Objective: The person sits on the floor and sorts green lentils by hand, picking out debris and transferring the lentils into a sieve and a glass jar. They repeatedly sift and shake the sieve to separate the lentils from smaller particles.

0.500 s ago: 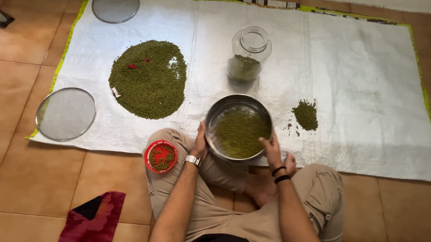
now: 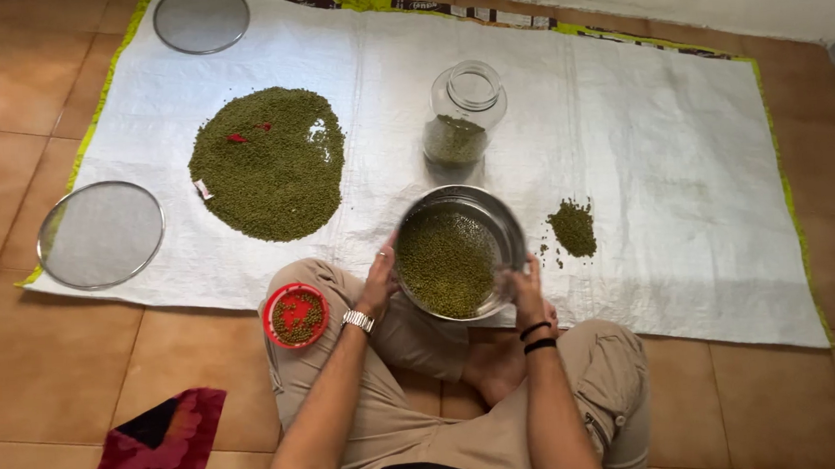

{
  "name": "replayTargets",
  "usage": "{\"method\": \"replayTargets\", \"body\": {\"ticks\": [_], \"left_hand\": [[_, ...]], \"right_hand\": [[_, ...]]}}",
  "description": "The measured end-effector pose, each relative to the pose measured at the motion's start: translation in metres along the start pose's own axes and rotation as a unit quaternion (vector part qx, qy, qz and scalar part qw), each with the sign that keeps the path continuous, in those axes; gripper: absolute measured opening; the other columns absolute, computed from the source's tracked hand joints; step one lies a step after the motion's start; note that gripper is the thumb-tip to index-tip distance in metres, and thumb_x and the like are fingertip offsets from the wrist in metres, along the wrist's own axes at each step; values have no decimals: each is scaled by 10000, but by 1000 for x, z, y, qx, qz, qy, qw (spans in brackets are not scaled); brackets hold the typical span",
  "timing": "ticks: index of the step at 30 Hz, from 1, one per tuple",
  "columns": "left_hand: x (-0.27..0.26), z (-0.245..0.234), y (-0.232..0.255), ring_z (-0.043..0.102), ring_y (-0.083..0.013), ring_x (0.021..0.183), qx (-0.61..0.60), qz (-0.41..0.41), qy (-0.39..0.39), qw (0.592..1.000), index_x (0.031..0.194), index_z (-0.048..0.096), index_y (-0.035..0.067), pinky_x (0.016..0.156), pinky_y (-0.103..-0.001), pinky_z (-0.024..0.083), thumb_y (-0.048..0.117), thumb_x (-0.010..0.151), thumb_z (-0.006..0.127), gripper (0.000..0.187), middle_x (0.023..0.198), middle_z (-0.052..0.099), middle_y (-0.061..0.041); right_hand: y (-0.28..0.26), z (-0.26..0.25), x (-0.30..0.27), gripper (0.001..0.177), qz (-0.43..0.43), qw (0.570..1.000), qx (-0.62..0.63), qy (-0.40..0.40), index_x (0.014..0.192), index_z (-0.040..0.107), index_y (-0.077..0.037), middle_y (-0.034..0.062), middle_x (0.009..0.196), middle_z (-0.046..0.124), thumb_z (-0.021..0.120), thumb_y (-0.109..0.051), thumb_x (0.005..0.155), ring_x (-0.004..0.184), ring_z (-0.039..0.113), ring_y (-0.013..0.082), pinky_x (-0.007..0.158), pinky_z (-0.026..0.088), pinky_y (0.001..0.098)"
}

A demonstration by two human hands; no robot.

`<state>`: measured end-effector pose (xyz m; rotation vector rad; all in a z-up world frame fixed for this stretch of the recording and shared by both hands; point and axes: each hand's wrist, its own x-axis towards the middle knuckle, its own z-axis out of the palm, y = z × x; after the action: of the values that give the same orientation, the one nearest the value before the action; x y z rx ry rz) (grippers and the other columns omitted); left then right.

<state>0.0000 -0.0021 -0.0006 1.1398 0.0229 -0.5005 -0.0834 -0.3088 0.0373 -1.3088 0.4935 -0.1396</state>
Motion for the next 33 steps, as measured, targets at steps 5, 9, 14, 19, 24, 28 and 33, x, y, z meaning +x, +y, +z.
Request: {"method": "replayTargets", "body": {"ticks": [5, 9, 14, 19, 24, 28, 33], "left_hand": [[-3, 2, -4, 668, -280, 1145, 124, -49, -92, 987, 1669, 281, 212, 948, -353, 593, 730, 940, 303, 894, 1453, 545, -261], [16, -7, -15, 518, -333, 1274, 32, 3, 42, 999, 1665, 262, 195, 1003, -436, 478, 723, 1058, 358, 811, 1562, 405, -311], [5, -3, -8, 465, -368, 1352, 100, -48, -130, 985, 1605, 177, 265, 944, -431, 582, 746, 869, 375, 902, 1704, 145, -123], [19, -5, -11, 443, -399, 1436, 28, -64, -22, 997, 1654, 167, 246, 1050, -458, 528, 773, 1012, 323, 845, 1673, 166, -259], [5, 3, 15, 177, -548, 1255, 54, -124, -39, 990, 1742, 253, 343, 1028, -666, 211, 724, 987, 319, 849, 1476, 170, -376], [6, 11, 19, 539, -347, 1334, 60, -76, -94, 991, 1636, 294, 305, 1102, -566, 446, 771, 929, 260, 848, 1545, 480, -196], [30, -4, -16, 358, -323, 1494, 29, 19, 64, 997, 1612, 237, 204, 1201, -586, 312, 756, 1017, 333, 818, 1667, 313, -176]], "right_hand": [[-13, -21, 0, 508, 27, 999, 34, 23, 1373, 416, -115, 162, 1184, 629, 582, -185, 898, 1070, 670, 290, 833, 585, 459], [-3, 14, -18, 642, 83, 985, -153, 10, 1388, 293, -202, 123, 1129, 560, 657, -231, 861, 1011, 599, 283, 791, 546, 451], [-6, -20, 16, 599, 69, 995, 10, 65, 1403, 332, -152, 188, 1148, 605, 608, -332, 903, 1004, 632, 356, 773, 496, 462], [29, -18, 10, 597, 22, 988, -149, 18, 1438, 435, -198, 60, 1359, 549, 665, -303, 897, 1218, 517, 219, 982, 451, 403], [22, -29, 25, 476, 70, 997, 11, 40, 1312, 470, -126, 146, 1273, 579, 649, -344, 929, 1102, 572, 298, 862, 506, 480], [6, -30, 18, 485, 39, 996, 75, 41, 1358, 541, -71, 171, 1208, 620, 642, -332, 962, 1097, 632, 318, 861, 607, 445], [26, 3, 2, 573, 72, 994, -84, -2, 1397, 317, -206, 108, 1152, 658, 609, -262, 907, 955, 647, 269, 743, 577, 423]]}}
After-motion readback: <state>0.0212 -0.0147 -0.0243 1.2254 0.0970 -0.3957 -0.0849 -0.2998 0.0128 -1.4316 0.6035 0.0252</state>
